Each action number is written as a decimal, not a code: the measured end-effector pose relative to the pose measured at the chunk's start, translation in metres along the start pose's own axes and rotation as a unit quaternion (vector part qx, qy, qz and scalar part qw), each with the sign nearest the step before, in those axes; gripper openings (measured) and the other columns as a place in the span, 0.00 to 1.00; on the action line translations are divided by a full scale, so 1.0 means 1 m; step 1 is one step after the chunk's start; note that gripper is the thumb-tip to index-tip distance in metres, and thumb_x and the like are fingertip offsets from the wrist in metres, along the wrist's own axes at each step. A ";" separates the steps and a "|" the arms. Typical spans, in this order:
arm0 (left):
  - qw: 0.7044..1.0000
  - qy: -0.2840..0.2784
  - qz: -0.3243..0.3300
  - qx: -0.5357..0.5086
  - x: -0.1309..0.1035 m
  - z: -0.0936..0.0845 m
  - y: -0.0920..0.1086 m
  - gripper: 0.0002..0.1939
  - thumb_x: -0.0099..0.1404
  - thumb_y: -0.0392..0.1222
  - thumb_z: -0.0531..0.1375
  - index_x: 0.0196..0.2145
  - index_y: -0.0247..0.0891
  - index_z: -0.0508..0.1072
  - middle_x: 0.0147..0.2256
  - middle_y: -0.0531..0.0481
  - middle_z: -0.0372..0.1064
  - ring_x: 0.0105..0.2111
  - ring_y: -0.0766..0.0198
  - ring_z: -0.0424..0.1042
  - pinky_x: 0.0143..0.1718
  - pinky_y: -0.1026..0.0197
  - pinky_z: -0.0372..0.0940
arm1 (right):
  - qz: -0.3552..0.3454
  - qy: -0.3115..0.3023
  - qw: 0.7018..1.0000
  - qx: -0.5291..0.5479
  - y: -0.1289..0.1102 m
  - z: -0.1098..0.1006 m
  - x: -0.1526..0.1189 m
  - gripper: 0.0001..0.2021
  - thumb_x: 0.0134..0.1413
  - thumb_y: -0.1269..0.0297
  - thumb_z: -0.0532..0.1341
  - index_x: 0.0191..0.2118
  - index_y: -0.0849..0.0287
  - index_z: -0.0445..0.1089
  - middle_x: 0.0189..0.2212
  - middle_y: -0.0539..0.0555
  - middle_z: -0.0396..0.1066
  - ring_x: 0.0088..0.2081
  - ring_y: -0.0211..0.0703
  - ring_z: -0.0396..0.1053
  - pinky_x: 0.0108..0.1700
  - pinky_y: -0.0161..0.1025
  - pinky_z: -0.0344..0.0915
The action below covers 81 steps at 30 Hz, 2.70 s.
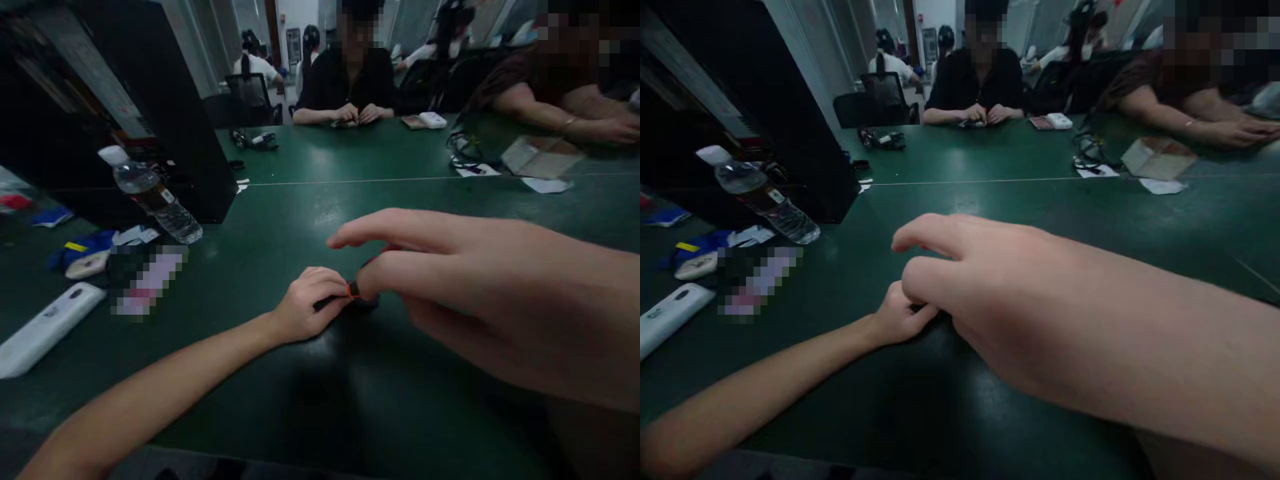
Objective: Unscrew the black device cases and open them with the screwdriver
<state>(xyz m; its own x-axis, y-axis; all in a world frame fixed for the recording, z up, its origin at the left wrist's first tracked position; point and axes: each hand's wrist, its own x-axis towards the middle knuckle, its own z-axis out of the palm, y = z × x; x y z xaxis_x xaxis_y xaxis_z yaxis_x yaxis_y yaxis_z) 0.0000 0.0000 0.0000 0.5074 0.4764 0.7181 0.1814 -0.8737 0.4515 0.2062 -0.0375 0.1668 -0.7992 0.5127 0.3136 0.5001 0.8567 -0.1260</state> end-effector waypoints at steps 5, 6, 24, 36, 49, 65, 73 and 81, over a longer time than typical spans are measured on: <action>1.000 -0.021 -0.018 -0.006 -0.001 -0.004 0.003 0.08 0.72 0.40 0.58 0.39 0.37 0.76 0.39 0.44 0.80 0.42 0.59 0.78 0.48 0.54 0.70 | 0.051 -0.008 0.997 -0.059 -0.002 0.001 -0.001 0.10 0.63 0.68 0.52 0.39 0.56 0.71 0.38 0.54 0.74 0.30 0.41 0.71 0.29 0.36 0.60; 1.000 -0.019 -0.018 -0.007 -0.001 -0.004 0.003 0.07 0.72 0.39 0.58 0.39 0.37 0.76 0.39 0.44 0.80 0.42 0.58 0.78 0.48 0.54 0.70 | 0.066 -0.019 0.995 -0.077 -0.001 0.000 -0.001 0.09 0.64 0.64 0.54 0.37 0.56 0.71 0.31 0.53 0.73 0.26 0.40 0.68 0.28 0.37 0.58; 0.882 0.055 -0.285 0.371 -0.048 -0.197 -0.026 0.16 0.72 0.45 0.53 0.42 0.34 0.78 0.40 0.47 0.79 0.40 0.58 0.77 0.48 0.57 0.70 | 0.060 -0.077 0.995 -0.029 0.004 0.008 0.004 0.11 0.63 0.75 0.56 0.39 0.56 0.74 0.36 0.51 0.74 0.28 0.35 0.67 0.31 0.34 0.59; 0.780 -0.221 -0.391 0.436 -0.098 -0.281 -0.075 0.33 0.71 0.51 0.42 0.59 0.26 0.70 0.58 0.33 0.71 0.56 0.48 0.70 0.60 0.46 0.62 | 0.046 -0.071 0.996 -0.012 0.005 0.006 0.004 0.11 0.63 0.74 0.56 0.36 0.55 0.74 0.35 0.51 0.74 0.29 0.36 0.67 0.30 0.36 0.58; 0.720 0.080 -0.516 0.457 -0.157 -0.270 -0.006 0.23 0.69 0.52 0.51 0.53 0.38 0.75 0.45 0.45 0.78 0.43 0.52 0.76 0.45 0.56 0.69 | 0.060 -0.097 0.993 -0.003 0.009 0.008 0.004 0.11 0.62 0.73 0.55 0.36 0.56 0.73 0.34 0.51 0.72 0.28 0.37 0.67 0.30 0.37 0.59; 0.717 0.111 -0.574 0.379 -0.161 -0.254 0.006 0.26 0.64 0.48 0.59 0.58 0.37 0.71 0.47 0.43 0.76 0.45 0.51 0.76 0.45 0.55 0.69 | 0.052 -0.108 0.993 -0.003 0.009 0.007 0.006 0.09 0.61 0.74 0.56 0.35 0.57 0.72 0.33 0.52 0.71 0.26 0.36 0.66 0.28 0.36 0.57; 0.725 0.122 -0.581 0.349 -0.162 -0.254 0.004 0.26 0.65 0.48 0.59 0.58 0.36 0.71 0.51 0.40 0.75 0.48 0.49 0.75 0.48 0.52 0.69 | 0.040 -0.099 0.994 0.001 0.008 0.008 0.005 0.11 0.62 0.73 0.55 0.36 0.56 0.73 0.34 0.53 0.72 0.27 0.37 0.68 0.29 0.36 0.60; 0.738 0.098 -0.561 0.361 -0.169 -0.258 0.001 0.28 0.66 0.51 0.58 0.59 0.34 0.69 0.47 0.40 0.76 0.42 0.53 0.76 0.38 0.59 0.70 | 0.037 -0.094 0.995 0.011 0.010 0.010 0.004 0.10 0.63 0.72 0.55 0.36 0.56 0.74 0.34 0.52 0.72 0.27 0.37 0.67 0.29 0.38 0.60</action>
<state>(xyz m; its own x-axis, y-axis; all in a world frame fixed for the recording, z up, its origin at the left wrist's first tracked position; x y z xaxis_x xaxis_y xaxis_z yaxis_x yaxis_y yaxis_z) -0.3033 -0.0558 0.0156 -0.4224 0.8839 0.2006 0.8329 0.2912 0.4706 0.2044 -0.0267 0.1577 -0.8100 0.5738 0.1212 0.5540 0.8164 -0.1628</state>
